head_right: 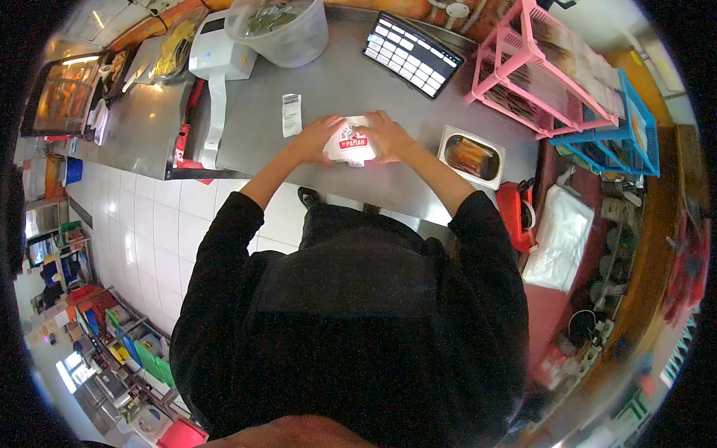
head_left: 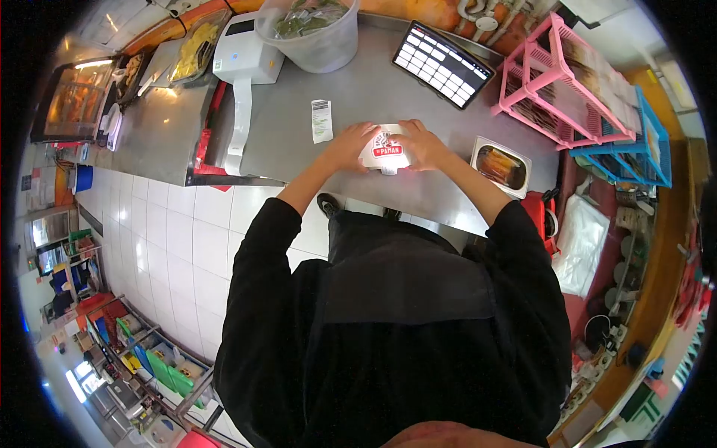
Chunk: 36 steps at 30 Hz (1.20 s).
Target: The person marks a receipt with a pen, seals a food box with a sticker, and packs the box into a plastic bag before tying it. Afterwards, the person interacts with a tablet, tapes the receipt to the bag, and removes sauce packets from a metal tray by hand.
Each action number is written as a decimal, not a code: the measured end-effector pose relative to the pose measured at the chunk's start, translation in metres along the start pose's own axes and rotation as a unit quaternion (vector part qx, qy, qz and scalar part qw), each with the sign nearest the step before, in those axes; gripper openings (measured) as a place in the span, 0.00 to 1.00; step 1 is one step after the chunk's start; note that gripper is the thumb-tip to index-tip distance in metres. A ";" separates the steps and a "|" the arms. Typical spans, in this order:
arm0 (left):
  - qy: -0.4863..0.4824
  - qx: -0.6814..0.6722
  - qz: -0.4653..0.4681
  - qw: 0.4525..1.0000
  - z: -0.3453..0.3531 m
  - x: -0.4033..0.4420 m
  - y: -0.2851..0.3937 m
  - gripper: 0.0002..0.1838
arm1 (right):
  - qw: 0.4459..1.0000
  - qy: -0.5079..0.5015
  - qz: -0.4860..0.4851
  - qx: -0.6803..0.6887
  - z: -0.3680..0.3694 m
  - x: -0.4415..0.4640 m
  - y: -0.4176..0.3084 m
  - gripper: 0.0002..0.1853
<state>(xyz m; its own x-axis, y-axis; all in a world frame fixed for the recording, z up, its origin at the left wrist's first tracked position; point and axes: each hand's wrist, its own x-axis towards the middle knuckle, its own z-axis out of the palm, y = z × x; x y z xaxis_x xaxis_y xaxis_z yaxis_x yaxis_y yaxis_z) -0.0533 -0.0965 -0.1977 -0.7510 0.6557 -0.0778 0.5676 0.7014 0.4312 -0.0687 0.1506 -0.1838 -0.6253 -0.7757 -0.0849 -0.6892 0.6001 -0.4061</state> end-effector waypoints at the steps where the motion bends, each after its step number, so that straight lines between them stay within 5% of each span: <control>1: 0.014 -0.004 0.016 1.000 0.002 0.000 -0.001 0.56 | 1.000 0.000 -0.003 0.000 0.001 0.000 0.000 0.46; 5: 0.058 0.016 -0.007 0.998 0.020 0.003 0.012 0.56 | 1.000 0.022 -0.001 0.005 0.005 0.000 0.000 0.45; 10: 0.139 0.088 -0.159 0.973 0.047 0.013 0.048 0.56 | 1.000 0.009 0.021 0.000 0.003 0.006 -0.010 0.45; 12: 0.148 0.080 -0.181 0.969 0.050 0.014 0.052 0.59 | 0.994 0.015 0.105 -0.027 0.004 0.007 -0.027 0.46; 15: 0.064 0.028 -0.115 0.991 0.026 0.002 0.051 0.63 | 0.983 0.092 0.151 -0.043 0.025 0.007 -0.039 0.45; 18: 0.151 -0.129 -0.123 0.972 0.010 -0.028 0.041 0.63 | 0.976 0.094 0.182 -0.081 0.030 0.002 -0.043 0.45; 19: 0.295 -0.118 -0.111 0.942 0.018 -0.040 0.031 0.50 | 0.977 0.096 0.171 -0.079 0.031 0.001 -0.043 0.45; 20: 0.298 -0.113 -0.117 0.941 0.026 -0.053 0.016 0.50 | 0.970 0.092 0.210 -0.084 0.031 -0.002 -0.044 0.45; 22: 0.390 -0.392 -0.299 0.778 0.031 -0.081 -0.012 0.26 | 0.961 0.089 0.244 -0.090 0.024 -0.005 -0.052 0.45; 23: 0.391 -0.312 -0.370 0.783 0.025 -0.097 -0.019 0.16 | 0.954 0.078 0.266 -0.115 0.018 -0.007 -0.057 0.44; 25: 0.401 -0.180 -0.486 0.755 0.013 -0.131 -0.038 0.15 | 0.947 0.065 0.281 -0.139 0.013 -0.012 -0.069 0.43; 27: 0.436 -0.081 -0.558 0.702 0.019 -0.164 -0.080 0.17 | 0.972 0.166 0.167 0.003 0.016 -0.022 -0.083 0.42; 30: 0.560 -0.004 -0.528 0.639 0.022 -0.220 -0.150 0.14 | 0.941 -0.042 0.117 0.315 0.033 -0.043 -0.104 0.37; 32: 0.516 0.016 -0.619 0.592 0.055 -0.257 -0.223 0.34 | 0.875 -0.232 0.109 0.410 0.045 -0.057 -0.112 0.33; 36: 0.467 -0.118 -0.629 0.611 0.034 -0.272 -0.249 0.51 | 0.759 -0.440 0.158 0.453 0.054 -0.074 -0.099 0.25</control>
<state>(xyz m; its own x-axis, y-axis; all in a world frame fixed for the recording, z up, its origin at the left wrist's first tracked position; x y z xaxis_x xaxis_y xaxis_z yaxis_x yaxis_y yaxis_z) 0.0210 -0.4401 -0.3147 -0.4710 -0.8819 0.0184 -0.6374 0.3547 0.6841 0.0654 0.1377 -0.1865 0.0547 -0.6910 -0.7208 0.2282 0.7114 -0.6647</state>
